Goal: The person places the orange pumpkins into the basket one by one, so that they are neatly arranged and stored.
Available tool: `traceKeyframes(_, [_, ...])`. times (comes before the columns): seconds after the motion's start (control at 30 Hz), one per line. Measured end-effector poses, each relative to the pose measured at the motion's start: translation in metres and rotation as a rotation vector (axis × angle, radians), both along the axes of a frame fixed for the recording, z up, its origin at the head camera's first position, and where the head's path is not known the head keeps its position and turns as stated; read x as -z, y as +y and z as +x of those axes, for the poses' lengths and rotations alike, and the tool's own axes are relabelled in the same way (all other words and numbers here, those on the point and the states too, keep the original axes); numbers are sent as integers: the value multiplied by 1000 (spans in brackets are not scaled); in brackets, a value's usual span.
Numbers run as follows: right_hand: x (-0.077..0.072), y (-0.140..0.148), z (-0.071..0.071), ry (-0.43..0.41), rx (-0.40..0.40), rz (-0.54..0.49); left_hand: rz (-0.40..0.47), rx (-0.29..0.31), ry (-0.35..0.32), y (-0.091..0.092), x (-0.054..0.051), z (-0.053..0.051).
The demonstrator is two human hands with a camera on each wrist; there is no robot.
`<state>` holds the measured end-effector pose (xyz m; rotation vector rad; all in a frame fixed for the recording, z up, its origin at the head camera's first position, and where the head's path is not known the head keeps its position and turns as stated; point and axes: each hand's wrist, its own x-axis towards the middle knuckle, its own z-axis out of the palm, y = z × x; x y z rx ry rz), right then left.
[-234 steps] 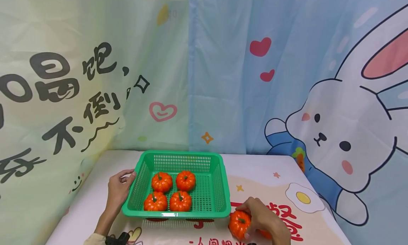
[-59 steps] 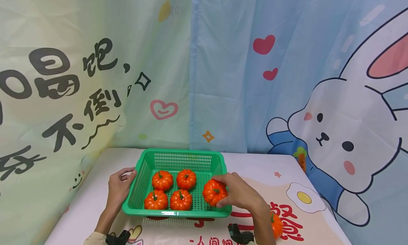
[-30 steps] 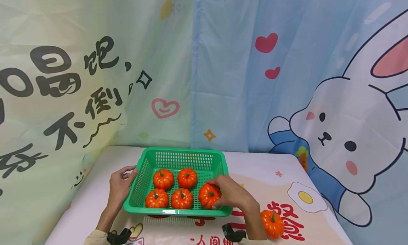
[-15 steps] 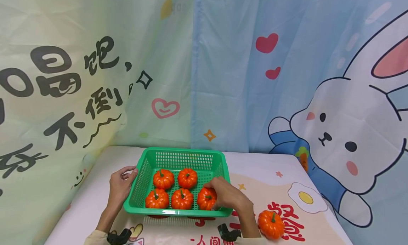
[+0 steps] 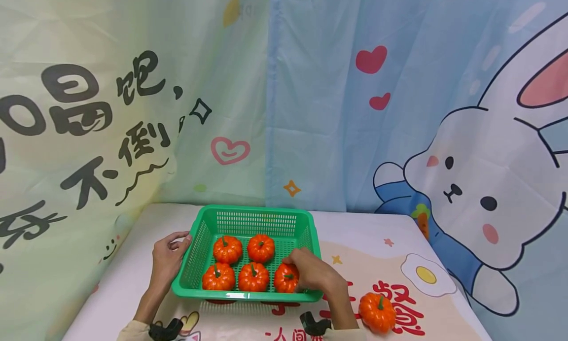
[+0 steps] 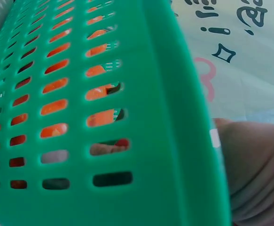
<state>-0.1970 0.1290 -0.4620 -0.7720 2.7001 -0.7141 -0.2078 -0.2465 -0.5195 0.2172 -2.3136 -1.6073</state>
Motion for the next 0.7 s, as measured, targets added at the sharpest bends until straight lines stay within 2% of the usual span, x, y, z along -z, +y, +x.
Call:
traceKeyframes(0.37, [8,-6,-3,-18,9,34,13,-5,-4,0,1,0])
traceKeyframes(0.7, [8,-9,-5,-49,30,70,14,1,14,1,0,1])
